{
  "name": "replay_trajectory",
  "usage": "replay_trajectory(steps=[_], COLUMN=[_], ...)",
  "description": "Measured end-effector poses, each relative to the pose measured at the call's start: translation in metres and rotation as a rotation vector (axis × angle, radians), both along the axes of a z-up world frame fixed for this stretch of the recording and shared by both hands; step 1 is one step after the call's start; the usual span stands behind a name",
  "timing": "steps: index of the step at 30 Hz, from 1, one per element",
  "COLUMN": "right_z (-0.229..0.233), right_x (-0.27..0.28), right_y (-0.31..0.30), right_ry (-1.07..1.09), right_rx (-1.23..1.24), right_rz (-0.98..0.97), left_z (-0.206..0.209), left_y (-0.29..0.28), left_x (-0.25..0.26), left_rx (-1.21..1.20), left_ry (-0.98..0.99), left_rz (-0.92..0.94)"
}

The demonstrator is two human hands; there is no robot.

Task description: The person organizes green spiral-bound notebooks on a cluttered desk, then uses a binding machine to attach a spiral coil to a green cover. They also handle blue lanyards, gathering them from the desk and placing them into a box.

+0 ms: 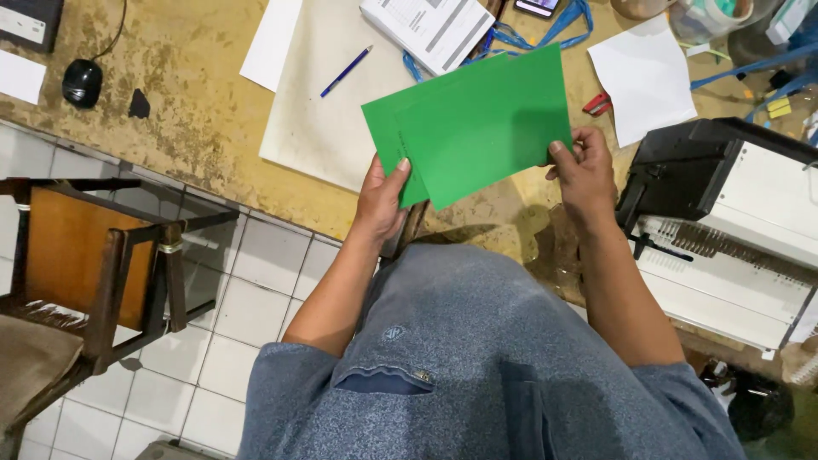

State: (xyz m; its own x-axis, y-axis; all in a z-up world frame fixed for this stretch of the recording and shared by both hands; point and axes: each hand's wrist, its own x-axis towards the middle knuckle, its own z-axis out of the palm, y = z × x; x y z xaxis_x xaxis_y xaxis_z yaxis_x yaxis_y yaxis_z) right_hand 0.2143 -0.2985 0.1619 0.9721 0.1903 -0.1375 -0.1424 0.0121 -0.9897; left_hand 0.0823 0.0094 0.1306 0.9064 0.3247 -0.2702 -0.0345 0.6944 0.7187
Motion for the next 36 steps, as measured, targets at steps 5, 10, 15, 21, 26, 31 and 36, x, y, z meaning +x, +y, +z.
replay_trajectory(steps=[5, 10, 15, 21, 26, 31, 36], right_z=[0.036, 0.074, 0.070, 0.053, 0.047, 0.057, 0.042], right_x=[-0.016, -0.027, -0.033, -0.040, -0.052, -0.046, -0.024], right_y=[0.005, -0.007, -0.001, 0.026, 0.040, 0.032, 0.005], right_ry=[-0.104, -0.321, -0.237, 0.041, 0.133, -0.135, -0.305], right_rx=[0.271, 0.402, 0.397, 0.210, 0.230, -0.069, -0.092], right_rz=[0.028, 0.254, 0.271, -0.173, -0.235, -0.195, 0.082], left_z=[-0.010, 0.010, 0.018, 0.027, 0.052, 0.052, 0.048], left_y=[0.013, 0.011, 0.004, -0.015, -0.024, -0.026, -0.030], left_x=[0.002, 0.002, 0.010, 0.007, 0.008, 0.009, 0.007], left_rx=[-0.073, -0.158, -0.139, -0.040, 0.214, 0.208, 0.104], left_ry=[0.009, -0.012, -0.084, -0.077, -0.068, -0.077, -0.113], left_rz=[0.025, 0.041, 0.025, -0.032, -0.082, -0.097, -0.108])
